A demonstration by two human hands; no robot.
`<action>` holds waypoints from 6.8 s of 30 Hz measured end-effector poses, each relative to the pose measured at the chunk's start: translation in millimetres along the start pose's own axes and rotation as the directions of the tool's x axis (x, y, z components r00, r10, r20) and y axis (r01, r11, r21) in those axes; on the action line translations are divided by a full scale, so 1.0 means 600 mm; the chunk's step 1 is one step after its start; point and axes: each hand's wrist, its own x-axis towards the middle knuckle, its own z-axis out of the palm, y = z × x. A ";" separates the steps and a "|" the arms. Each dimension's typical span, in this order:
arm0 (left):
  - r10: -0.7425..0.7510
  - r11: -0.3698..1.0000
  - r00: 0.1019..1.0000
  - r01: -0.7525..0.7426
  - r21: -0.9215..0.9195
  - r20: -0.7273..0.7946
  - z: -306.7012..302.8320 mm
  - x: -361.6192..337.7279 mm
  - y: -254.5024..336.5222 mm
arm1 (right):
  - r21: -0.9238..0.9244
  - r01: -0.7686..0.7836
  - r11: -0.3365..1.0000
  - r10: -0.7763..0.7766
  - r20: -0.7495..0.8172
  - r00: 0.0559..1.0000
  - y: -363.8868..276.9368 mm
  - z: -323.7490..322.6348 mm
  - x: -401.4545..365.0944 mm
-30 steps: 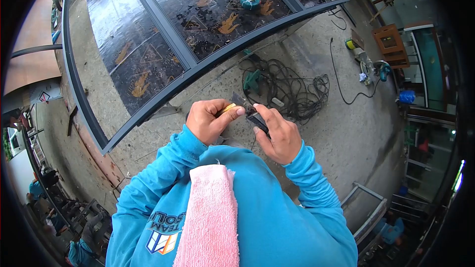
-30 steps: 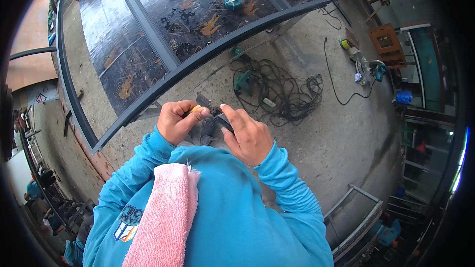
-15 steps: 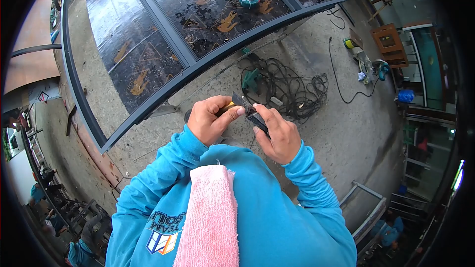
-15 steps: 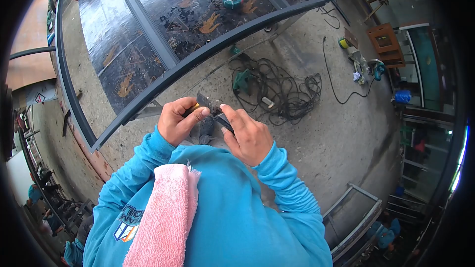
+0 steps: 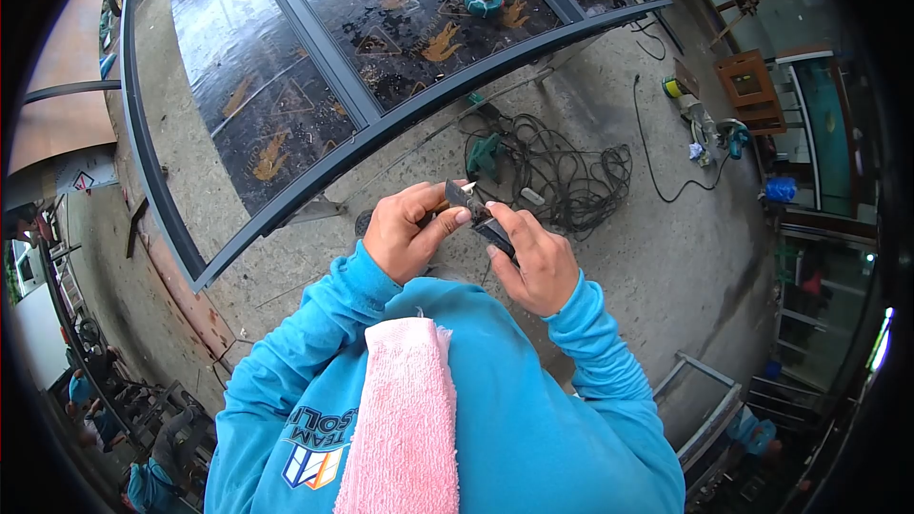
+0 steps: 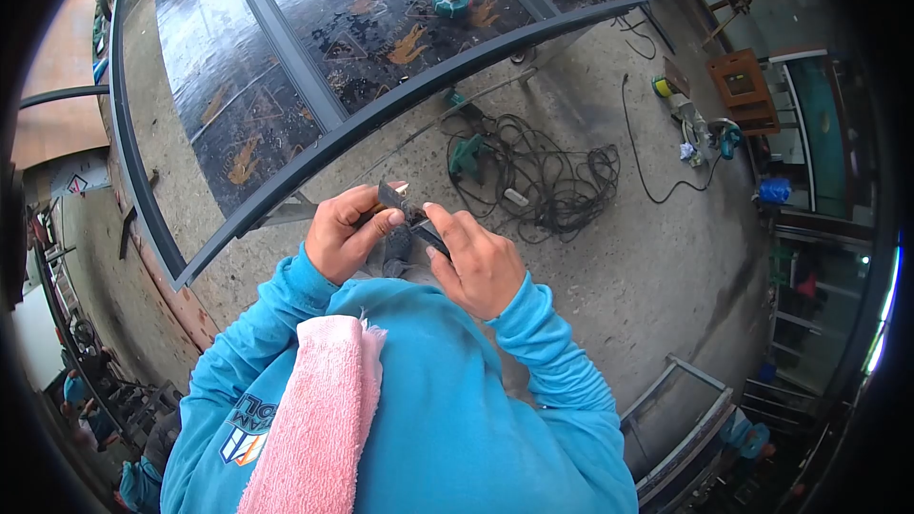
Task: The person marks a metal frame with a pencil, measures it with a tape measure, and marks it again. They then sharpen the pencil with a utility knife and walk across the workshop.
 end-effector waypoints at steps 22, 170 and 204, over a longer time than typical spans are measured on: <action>-0.440 0.894 0.866 0.396 0.209 0.238 -0.038 0.006 0.030 | 0.000 0.031 1.000 -0.031 -0.037 0.999 -0.004 -0.003 0.007; -0.147 0.989 0.640 0.107 0.102 0.754 0.457 0.035 0.144 | 0.026 -0.323 0.946 0.227 -0.764 0.604 0.163 -0.127 -0.418; -0.151 0.988 0.699 0.120 0.094 0.699 0.443 0.049 0.107 | 0.098 -0.334 0.938 0.307 -0.685 0.660 0.175 -0.137 -0.380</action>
